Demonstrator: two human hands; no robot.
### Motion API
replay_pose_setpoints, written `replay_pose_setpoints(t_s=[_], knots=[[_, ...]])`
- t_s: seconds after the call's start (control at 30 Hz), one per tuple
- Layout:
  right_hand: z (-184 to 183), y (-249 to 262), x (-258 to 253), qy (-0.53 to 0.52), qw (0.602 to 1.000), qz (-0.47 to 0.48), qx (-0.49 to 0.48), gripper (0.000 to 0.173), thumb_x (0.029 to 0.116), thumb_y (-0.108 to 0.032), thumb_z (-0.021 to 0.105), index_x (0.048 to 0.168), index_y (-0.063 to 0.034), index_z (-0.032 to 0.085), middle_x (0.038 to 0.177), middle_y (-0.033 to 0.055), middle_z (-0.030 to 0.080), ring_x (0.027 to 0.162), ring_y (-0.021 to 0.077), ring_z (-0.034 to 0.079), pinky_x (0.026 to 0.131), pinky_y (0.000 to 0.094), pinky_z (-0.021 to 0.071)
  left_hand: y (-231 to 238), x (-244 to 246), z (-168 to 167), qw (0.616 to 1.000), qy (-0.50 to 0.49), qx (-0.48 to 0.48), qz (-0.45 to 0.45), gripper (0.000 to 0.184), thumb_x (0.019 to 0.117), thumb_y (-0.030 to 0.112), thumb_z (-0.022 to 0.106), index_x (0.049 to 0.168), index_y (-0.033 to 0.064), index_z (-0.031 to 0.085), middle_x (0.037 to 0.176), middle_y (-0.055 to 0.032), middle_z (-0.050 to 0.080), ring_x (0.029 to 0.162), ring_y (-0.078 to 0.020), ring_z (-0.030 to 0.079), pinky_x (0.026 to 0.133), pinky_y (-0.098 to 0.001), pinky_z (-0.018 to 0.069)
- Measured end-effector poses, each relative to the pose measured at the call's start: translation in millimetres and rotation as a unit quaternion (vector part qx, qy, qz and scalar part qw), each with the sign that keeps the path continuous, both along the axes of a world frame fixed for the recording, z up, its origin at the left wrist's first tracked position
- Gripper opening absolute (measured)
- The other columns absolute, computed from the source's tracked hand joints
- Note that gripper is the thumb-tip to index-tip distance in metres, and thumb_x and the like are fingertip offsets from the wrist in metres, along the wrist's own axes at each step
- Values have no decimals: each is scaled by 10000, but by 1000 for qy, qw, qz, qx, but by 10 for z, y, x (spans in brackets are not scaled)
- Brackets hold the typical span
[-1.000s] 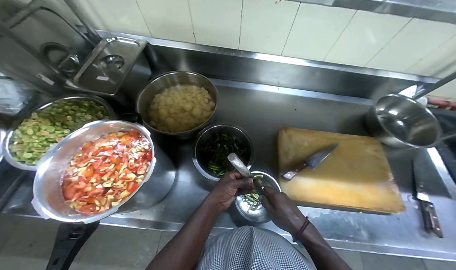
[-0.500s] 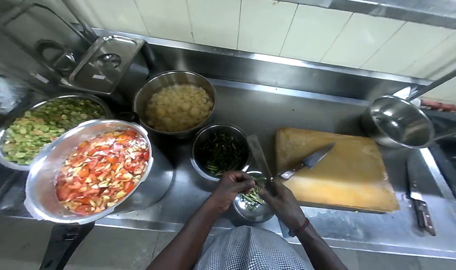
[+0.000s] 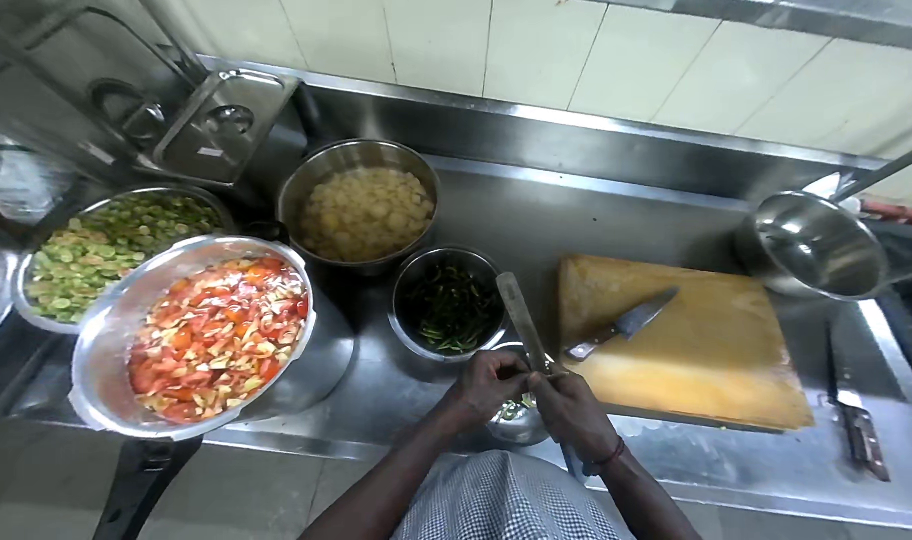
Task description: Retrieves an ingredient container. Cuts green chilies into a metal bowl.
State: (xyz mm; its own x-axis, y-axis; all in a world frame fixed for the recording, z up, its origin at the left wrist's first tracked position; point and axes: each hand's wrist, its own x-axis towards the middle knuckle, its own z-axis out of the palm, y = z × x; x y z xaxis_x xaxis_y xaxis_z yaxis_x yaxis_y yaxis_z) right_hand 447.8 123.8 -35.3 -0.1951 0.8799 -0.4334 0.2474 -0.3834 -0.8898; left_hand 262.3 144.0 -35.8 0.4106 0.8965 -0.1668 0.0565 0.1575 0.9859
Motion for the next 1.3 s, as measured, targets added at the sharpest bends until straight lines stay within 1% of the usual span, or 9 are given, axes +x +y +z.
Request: replay_pose_setpoints(t_s=[0.3, 0.53, 0.67, 0.8, 0.9, 1.0, 1.1, 1.2, 1.3], knots=[[30, 28, 154, 159, 967, 66, -186, 463, 1066, -443, 428, 721, -146, 511, 502, -56, 392, 370, 40, 366, 364, 196, 349, -40, 23, -178, 963, 207, 149, 83, 89, 971, 118, 680, 977, 56, 742, 978, -71, 714, 884, -160, 686, 850, -388, 575], [58, 10, 145, 158, 958, 99, -216, 607, 1046, -634, 245, 851, -126, 515, 551, -26, 437, 388, 66, 408, 383, 204, 398, 122, -144, -496, 904, 352, 242, 13, 257, 1011, 242, 590, 1158, 107, 752, 1261, -55, 691, 1230, -241, 603, 1052, -460, 484], [71, 7, 135, 145, 969, 97, -173, 591, 1059, -580, 218, 860, -121, 532, 562, -28, 471, 402, 68, 438, 399, 204, 415, 309, -271, -346, 894, 386, 215, 79, 222, 976, 218, 657, 1081, 48, 753, 1097, -154, 709, 1103, -344, 649, 978, -542, 508], [34, 25, 110, 117, 985, 61, -111, 463, 1094, -421, 308, 910, -81, 562, 587, 1, 494, 435, 95, 471, 435, 230, 448, 710, -257, -220, 855, 514, 51, 47, 281, 1016, 293, 602, 1113, 64, 732, 1092, -188, 711, 1104, -371, 665, 966, -562, 517], [-19, 28, 93, -39, 998, 52, -7, 313, 1073, -337, 499, 991, -64, 628, 647, 20, 529, 497, 124, 503, 489, 288, 466, 828, -205, -329, 834, 552, 18, 19, 300, 987, 300, 621, 1088, 36, 722, 1076, -205, 714, 1069, -394, 678, 915, -594, 524], [-26, 17, 91, -271, 952, 85, 114, 294, 1006, -368, 609, 1140, -115, 675, 798, 30, 665, 704, 176, 647, 681, 409, 550, 853, -151, -368, 829, 558, 18, 20, 295, 989, 273, 619, 1111, 22, 716, 1101, -220, 707, 1084, -407, 672, 920, -598, 520], [100, -3, 40, -390, 906, 106, 129, 361, 989, -245, 620, 1300, -64, 596, 954, 123, 705, 864, 296, 704, 802, 500, 564, 839, -178, -396, 848, 527, 38, 46, 300, 987, 282, 618, 1123, 36, 723, 1111, -212, 710, 1099, -397, 671, 948, -591, 516], [105, -30, 38, -411, 891, 88, 174, 297, 983, -141, 597, 1263, -42, 586, 954, 142, 699, 842, 311, 709, 769, 492, 577, 773, -234, -310, 895, 430, 41, 114, 279, 982, 232, 659, 1133, 1, 700, 1110, -221, 695, 1099, -386, 664, 984, -573, 511], [79, -29, 51, -400, 892, 86, 193, 270, 1007, -139, 569, 1257, -39, 583, 939, 140, 696, 835, 305, 709, 762, 481, 579, 672, -284, -260, 941, 278, 35, 188, 180, 944, 136, 722, 1052, 6, 660, 952, -149, 679, 833, -267, 669, 791, -467, 561]])
